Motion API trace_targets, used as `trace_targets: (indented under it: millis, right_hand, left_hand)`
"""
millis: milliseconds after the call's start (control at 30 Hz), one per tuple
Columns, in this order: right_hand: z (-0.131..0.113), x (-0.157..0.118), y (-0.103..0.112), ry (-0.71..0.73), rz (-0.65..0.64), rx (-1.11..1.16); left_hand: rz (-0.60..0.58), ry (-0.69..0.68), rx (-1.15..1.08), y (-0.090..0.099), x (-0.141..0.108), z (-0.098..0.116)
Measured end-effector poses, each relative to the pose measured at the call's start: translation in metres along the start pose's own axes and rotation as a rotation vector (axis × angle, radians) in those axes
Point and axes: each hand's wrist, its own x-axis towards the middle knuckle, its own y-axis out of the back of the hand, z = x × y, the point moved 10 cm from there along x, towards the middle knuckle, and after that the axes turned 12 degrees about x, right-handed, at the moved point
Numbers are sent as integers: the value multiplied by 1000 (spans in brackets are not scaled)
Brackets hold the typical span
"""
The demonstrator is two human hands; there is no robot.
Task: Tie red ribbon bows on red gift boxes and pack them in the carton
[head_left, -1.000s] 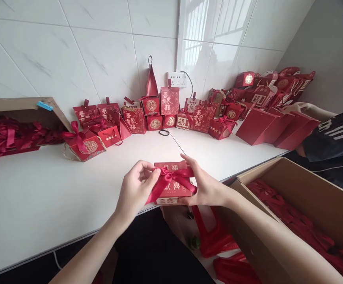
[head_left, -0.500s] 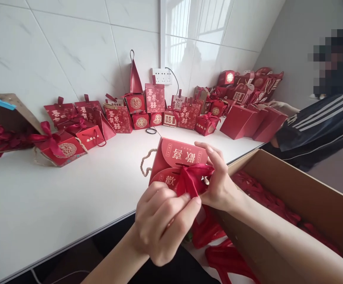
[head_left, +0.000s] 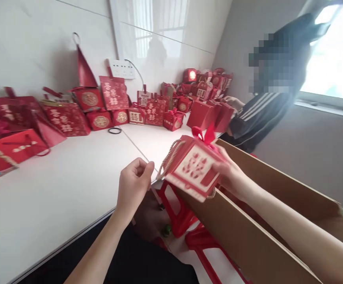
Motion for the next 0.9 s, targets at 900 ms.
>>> trace_targets:
  millis: [900]
  right_hand:
    - [7,-105,298,-279,747,-837]
  left_hand:
    - [-240,-860,631,-224,-58,34]
